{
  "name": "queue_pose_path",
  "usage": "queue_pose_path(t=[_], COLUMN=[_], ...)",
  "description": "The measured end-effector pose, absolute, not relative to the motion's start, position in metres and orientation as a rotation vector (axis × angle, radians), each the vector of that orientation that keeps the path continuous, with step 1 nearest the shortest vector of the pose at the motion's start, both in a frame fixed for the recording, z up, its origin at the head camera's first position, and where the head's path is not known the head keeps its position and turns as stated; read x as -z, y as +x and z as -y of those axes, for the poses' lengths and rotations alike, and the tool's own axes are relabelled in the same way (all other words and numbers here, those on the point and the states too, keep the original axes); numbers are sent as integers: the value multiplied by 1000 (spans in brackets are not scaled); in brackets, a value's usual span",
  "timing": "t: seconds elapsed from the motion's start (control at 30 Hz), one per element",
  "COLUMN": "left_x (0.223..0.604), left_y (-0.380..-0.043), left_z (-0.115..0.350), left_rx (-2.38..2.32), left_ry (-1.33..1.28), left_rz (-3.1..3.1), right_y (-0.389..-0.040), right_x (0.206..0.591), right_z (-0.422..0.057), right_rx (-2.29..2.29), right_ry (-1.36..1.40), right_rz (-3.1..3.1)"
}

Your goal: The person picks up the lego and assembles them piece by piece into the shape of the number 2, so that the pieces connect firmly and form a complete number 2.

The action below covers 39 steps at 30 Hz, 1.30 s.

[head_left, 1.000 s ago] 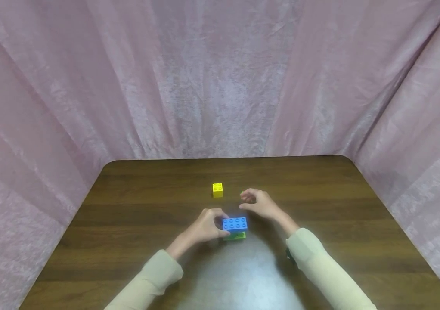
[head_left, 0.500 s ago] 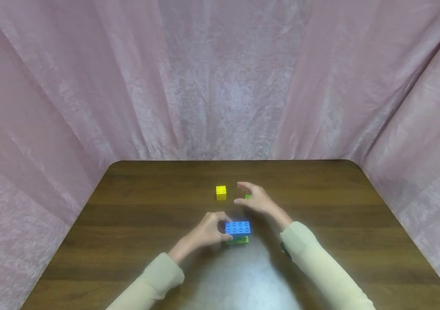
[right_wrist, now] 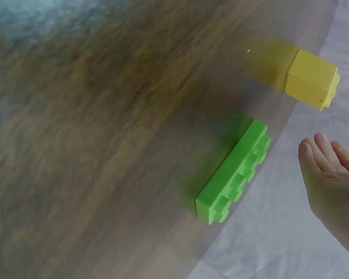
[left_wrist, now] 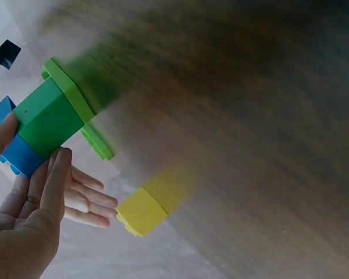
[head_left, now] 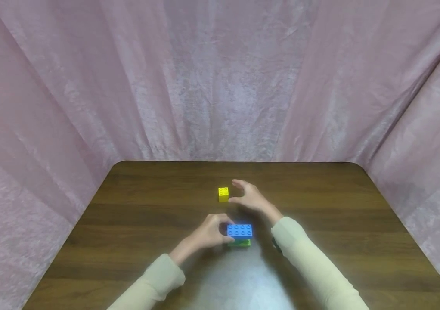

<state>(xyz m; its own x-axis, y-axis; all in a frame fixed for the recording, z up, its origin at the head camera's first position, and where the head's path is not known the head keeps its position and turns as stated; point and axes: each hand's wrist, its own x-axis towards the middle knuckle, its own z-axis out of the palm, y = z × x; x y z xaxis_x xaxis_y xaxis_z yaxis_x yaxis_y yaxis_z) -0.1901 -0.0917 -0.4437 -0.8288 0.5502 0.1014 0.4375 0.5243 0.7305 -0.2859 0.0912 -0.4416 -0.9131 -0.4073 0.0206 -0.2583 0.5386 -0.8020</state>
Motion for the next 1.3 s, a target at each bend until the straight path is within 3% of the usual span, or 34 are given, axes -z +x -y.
queue_pose_path(t=[1.3], left_x=[447], left_y=[-189], left_z=[95], left_rx=[-1211], left_ry=[779], left_rz=[-2594], right_y=[-299], right_x=[459], right_z=[-66], right_rx=[1349], right_ry=[-434], right_rz=[-2563])
